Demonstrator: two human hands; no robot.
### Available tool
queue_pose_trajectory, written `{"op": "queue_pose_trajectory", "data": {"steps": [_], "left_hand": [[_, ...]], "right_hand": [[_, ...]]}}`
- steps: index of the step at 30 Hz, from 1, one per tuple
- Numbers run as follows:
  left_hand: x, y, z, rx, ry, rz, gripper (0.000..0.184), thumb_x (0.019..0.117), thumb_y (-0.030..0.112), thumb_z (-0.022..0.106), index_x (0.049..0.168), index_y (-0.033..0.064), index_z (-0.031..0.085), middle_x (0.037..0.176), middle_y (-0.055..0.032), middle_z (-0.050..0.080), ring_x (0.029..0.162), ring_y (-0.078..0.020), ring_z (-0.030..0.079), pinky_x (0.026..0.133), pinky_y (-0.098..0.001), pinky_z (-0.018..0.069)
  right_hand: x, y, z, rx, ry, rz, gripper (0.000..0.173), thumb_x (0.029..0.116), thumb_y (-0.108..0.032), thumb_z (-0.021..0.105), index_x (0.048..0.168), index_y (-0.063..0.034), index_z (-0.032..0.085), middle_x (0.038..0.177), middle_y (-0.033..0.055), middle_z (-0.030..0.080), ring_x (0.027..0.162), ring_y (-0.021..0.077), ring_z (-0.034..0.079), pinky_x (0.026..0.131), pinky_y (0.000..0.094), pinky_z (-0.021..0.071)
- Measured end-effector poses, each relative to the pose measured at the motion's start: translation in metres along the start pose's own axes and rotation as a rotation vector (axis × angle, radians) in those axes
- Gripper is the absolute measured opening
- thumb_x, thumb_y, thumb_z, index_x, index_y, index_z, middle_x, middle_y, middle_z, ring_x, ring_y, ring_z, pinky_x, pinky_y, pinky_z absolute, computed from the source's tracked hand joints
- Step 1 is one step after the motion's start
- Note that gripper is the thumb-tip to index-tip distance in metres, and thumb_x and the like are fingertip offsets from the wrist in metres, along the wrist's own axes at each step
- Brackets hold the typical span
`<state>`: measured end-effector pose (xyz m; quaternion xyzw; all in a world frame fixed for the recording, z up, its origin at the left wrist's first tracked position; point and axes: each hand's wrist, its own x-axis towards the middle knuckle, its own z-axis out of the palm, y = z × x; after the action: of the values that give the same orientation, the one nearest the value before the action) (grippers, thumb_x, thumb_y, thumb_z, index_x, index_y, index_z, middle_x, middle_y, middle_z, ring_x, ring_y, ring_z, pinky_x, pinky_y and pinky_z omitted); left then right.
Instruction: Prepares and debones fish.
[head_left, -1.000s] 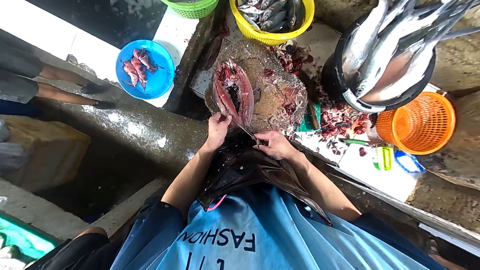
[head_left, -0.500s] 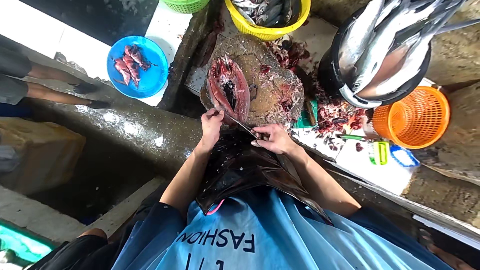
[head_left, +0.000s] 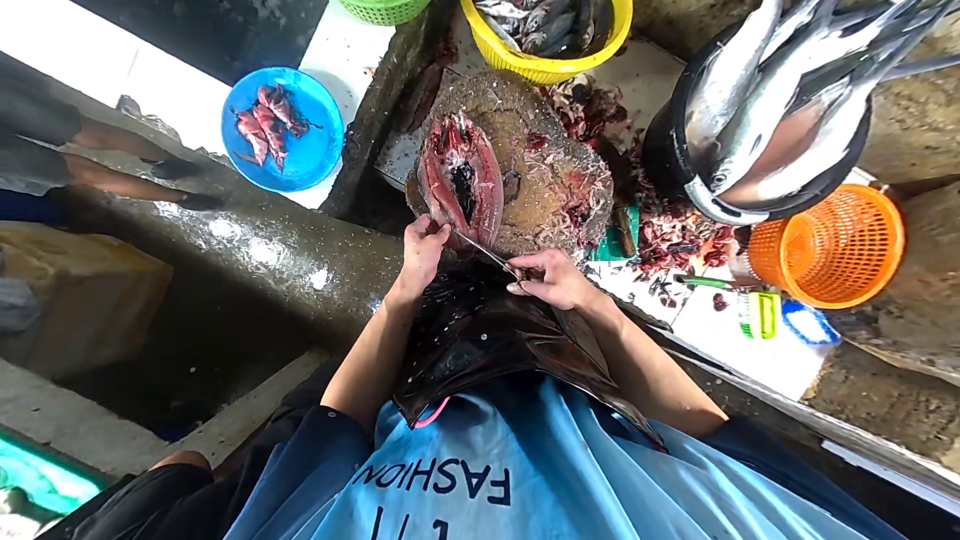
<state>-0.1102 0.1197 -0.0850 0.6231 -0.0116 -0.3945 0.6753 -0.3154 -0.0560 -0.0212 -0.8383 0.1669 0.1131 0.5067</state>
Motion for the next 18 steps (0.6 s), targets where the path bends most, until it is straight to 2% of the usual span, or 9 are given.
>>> {"op": "queue_pose_trajectory", "data": {"steps": [2,6,9,13,18], "left_hand": [[0.0,-0.002,-0.002,0.046,-0.058,0.043,0.017,0.0962,-0.002,0.061,0.113,-0.003,0.063,0.099,-0.0122,0.07,0.088,-0.0196,0.069,0.08,-0.0402,0.0607],[0.0,-0.002,-0.004,0.092,-0.095,0.099,0.015,0.0978,0.001,0.061,0.111,-0.0045,0.065,0.097,-0.0129,0.071,0.087,-0.0201,0.071,0.081,-0.041,0.0613],[-0.001,0.001,-0.005,0.02,-0.03,0.04,0.018,0.103,0.006,0.056,0.116,-0.0051,0.062,0.101,-0.0137,0.07,0.09,-0.0219,0.07,0.083,-0.0437,0.0615],[0.002,-0.007,-0.001,0.061,0.016,0.025,0.019,0.1049,0.008,0.052,0.117,-0.0043,0.062,0.101,-0.0143,0.068,0.09,-0.0211,0.069,0.082,-0.043,0.0608],[0.01,-0.009,-0.003,0.085,0.061,0.01,0.018,0.1055,0.011,0.054,0.114,-0.0031,0.063,0.099,-0.0134,0.067,0.088,-0.0204,0.068,0.081,-0.042,0.06]], "right_hand": [[0.008,-0.003,0.0,0.031,0.024,0.003,0.031,0.0848,-0.035,0.077,0.11,-0.0167,0.078,0.076,-0.0036,0.069,0.063,0.009,0.061,0.063,0.0385,0.0543],[0.031,-0.002,0.005,0.044,0.027,-0.022,0.03,0.0863,-0.036,0.073,0.109,-0.0164,0.079,0.078,-0.0019,0.071,0.067,0.0109,0.064,0.066,0.0425,0.0557],[0.037,-0.006,0.005,0.03,-0.026,0.052,0.026,0.0863,-0.025,0.075,0.112,-0.0191,0.08,0.087,0.0009,0.076,0.075,0.0138,0.07,0.074,0.0474,0.0579],[0.028,-0.006,0.003,-0.076,-0.032,0.073,0.025,0.0859,-0.028,0.077,0.11,-0.0241,0.08,0.087,-0.0024,0.076,0.076,0.0125,0.07,0.075,0.0474,0.0569],[0.018,-0.006,-0.001,-0.111,-0.128,0.093,0.023,0.0874,-0.026,0.077,0.109,-0.0205,0.08,0.087,-0.0009,0.075,0.079,0.0139,0.068,0.078,0.0471,0.0553]]}}
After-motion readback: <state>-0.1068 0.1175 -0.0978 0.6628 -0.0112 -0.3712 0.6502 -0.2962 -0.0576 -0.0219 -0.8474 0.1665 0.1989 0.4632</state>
